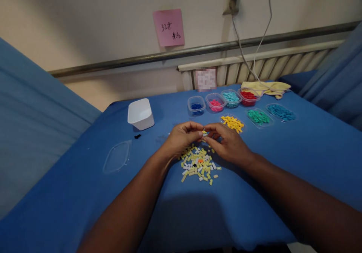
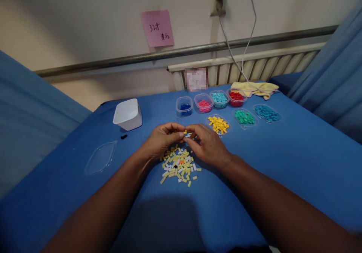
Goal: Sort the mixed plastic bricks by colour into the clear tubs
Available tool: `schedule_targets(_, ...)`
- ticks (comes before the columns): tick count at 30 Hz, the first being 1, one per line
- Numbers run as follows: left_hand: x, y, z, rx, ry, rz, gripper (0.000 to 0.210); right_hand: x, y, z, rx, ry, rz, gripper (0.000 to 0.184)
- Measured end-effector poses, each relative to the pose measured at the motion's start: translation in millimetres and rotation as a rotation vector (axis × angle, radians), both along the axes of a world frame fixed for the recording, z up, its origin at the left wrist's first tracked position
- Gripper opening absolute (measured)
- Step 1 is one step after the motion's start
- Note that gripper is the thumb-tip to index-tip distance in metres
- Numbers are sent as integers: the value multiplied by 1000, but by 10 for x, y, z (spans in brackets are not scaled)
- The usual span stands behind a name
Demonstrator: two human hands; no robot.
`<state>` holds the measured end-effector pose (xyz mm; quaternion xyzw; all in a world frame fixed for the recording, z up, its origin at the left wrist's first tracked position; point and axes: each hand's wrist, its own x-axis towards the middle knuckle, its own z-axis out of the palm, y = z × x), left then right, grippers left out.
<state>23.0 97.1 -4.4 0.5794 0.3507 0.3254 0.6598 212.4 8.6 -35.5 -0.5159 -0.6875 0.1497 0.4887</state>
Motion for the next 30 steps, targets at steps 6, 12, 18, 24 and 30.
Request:
schedule_targets(6, 102, -90, -26, -3, -30, 54, 41, 5, -2, 64, 49, -18, 6, 7)
schedule_targets(12, 108, -106, -67, -27, -21, 32, 46, -2, 36, -20, 65, 42, -14, 6)
schedule_targets(18, 93, -55, -114, 92, 47, 71, 42, 217, 104, -30, 70, -54, -71, 7)
schedule_targets(24, -332, 310, -68, 545, 443, 332, 29, 813, 212, -91, -65, -443, -471, 17)
schedule_targets(30, -558, 421, -122, 840, 802, 98, 25, 1008, 226, -171, -171, -602, -539, 22)
